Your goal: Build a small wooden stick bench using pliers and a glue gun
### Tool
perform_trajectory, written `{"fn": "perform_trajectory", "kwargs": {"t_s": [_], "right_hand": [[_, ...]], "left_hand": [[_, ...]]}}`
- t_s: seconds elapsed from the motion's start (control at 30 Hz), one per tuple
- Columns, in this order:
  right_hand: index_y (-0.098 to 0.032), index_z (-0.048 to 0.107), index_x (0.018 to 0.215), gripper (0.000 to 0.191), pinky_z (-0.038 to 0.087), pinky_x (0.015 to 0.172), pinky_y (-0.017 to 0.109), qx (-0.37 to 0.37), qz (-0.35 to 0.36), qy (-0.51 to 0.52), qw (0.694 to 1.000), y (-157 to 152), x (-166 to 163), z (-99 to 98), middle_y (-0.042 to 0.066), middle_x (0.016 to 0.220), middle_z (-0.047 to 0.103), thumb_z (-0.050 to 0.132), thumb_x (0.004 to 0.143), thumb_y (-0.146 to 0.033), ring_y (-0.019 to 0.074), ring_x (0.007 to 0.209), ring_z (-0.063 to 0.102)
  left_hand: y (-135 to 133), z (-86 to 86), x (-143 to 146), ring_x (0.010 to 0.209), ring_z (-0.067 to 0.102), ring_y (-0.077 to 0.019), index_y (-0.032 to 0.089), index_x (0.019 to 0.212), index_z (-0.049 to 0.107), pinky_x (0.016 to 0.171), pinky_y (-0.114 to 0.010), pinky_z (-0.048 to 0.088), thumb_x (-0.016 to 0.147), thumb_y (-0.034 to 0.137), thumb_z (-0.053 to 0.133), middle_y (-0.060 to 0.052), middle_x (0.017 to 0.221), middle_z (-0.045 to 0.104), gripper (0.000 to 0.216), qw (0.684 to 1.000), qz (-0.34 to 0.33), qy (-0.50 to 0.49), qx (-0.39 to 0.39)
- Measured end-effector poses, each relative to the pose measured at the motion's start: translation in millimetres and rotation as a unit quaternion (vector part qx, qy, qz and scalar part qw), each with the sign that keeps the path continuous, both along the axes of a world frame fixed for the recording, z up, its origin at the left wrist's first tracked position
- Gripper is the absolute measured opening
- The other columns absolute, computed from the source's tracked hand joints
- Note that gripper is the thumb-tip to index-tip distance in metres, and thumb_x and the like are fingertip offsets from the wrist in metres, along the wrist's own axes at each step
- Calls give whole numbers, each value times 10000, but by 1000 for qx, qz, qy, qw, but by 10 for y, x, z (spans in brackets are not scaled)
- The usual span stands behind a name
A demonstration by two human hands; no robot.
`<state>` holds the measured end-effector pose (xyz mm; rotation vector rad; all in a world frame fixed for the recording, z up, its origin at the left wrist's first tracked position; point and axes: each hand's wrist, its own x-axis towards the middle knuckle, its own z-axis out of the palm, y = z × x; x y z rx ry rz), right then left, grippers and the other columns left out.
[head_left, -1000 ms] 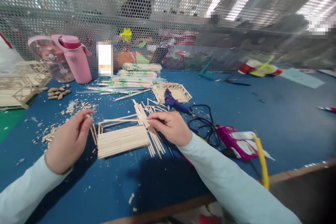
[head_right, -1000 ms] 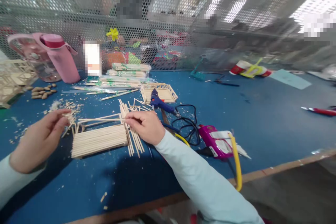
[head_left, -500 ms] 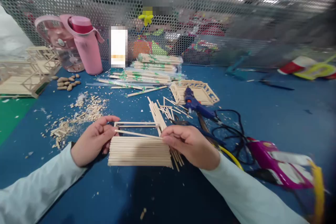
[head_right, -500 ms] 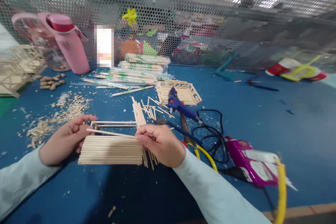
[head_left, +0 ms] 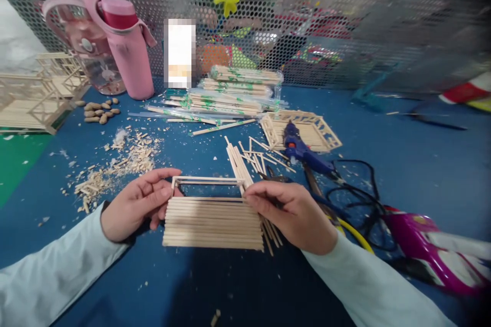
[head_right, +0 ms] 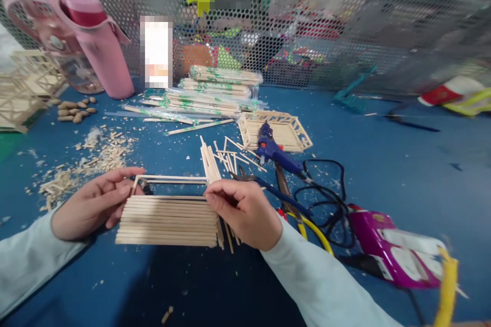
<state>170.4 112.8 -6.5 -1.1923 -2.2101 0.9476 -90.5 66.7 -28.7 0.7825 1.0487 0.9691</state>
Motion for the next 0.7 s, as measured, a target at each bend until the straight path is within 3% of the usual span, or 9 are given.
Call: {"fn": "perform_trajectory", "kwargs": {"t_s": [0.4, 0.7], "right_hand": [[-170, 649, 740, 187, 430, 496, 198, -2, 13, 8, 1000, -31, -25, -11, -4, 588, 628, 524, 830, -275, 106, 515, 550], [-184, 686, 910, 238, 513, 675, 205, 42, 53, 9, 998, -36, 52, -16, 30, 843, 727, 467, 825, -146, 132, 748, 676]], "left_hand": [[-30, -50, -75, 435, 480, -28, 217, 1106, 544, 405, -161, 439, 708, 356, 695, -14, 790, 635, 448, 1000, -20, -4, -14], [-49, -42, -86, 474, 504, -27, 248, 1108, 526, 420, -129, 423, 685, 345, 720, 20, 767, 612, 475, 999, -10, 21, -44]]}}
